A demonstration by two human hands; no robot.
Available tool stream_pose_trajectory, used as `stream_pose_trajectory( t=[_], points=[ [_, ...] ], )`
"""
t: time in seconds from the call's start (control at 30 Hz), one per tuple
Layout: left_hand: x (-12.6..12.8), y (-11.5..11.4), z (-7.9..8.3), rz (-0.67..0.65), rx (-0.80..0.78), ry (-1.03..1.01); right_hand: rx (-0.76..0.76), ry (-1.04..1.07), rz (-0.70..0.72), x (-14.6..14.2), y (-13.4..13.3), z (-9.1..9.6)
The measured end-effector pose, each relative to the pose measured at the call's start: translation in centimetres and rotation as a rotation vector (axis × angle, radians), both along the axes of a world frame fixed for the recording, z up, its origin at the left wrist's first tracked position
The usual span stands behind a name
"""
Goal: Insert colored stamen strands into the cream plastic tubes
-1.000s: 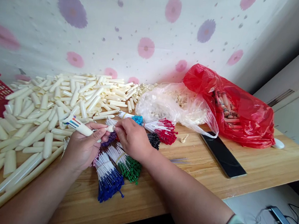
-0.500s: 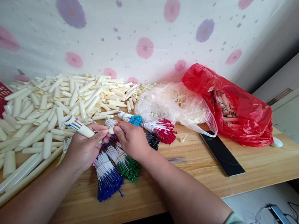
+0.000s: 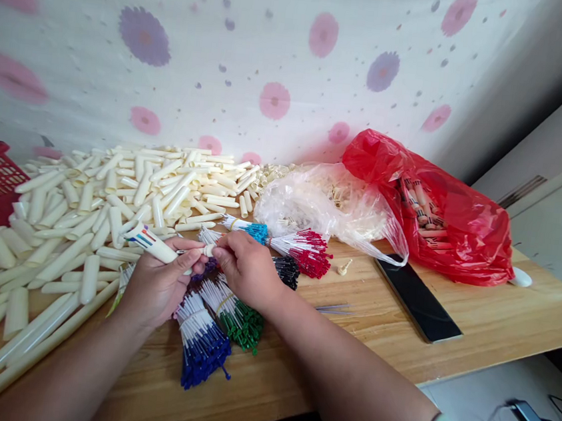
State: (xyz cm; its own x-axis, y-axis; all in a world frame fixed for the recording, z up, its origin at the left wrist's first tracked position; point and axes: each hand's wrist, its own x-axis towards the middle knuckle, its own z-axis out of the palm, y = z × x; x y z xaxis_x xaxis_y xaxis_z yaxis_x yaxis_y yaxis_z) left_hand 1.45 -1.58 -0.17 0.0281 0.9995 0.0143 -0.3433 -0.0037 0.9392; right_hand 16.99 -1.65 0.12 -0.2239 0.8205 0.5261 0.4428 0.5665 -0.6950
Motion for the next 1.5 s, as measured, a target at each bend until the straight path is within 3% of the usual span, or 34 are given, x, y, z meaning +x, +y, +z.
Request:
stream_pose_trajectory(
  t=[0.17, 0.33, 0.5, 0.93, 1.0, 1.1, 1.17, 1.23, 1.37, 1.5],
  points=[
    [-0.1, 0.1, -0.2, -0.029, 0.023, 0.014, -0.077, 0.042, 0.028, 0.0, 0.1, -0.1],
    [0.0, 0.1, -0.1, -0.007, 0.005, -0.026, -0.032, 0.069, 0.032, 0.0, 0.1, -0.3],
    [-0.1, 0.2, -0.3, -0.01, 0.017, 0.01, -0.119, 0.093, 0.058, 0.2, 0.2, -0.3],
    [0.1, 0.1, -0.1, -0.029, 0.028, -0.004, -0.036, 0.005, 0.028, 0.3, 0.0, 0.0],
    [0.0, 0.1, -0.3, -0.033, 0.039, 0.013, -0.139, 0.069, 0.053, 0.1, 0.0, 0.1],
    [-0.2, 0.1, -0.7, -0.039, 0.077, 0.037, -0.422, 0.273, 0.16, -0.2, 0.0, 0.1],
    [-0.2, 0.1, -0.8, -0.042, 0.103, 0.049, -0.478, 0.312, 0.177, -0.2, 0.0, 0.1],
    [-0.3, 0.1, -0.8, -0.044, 0.105, 0.053, -0.334, 0.197, 0.112, 0.0, 0.0, 0.1],
    [-0.3, 0.2, -0.5, -0.074, 0.034, 0.038, 0.097, -0.129, -0.012, 1.0, 0.4, 0.2],
    [-0.5, 0.5, -0.6, -0.132, 0.011, 0.156, 0.284, -0.261, 0.008, 1.7, 0.7, 0.3]
  ],
)
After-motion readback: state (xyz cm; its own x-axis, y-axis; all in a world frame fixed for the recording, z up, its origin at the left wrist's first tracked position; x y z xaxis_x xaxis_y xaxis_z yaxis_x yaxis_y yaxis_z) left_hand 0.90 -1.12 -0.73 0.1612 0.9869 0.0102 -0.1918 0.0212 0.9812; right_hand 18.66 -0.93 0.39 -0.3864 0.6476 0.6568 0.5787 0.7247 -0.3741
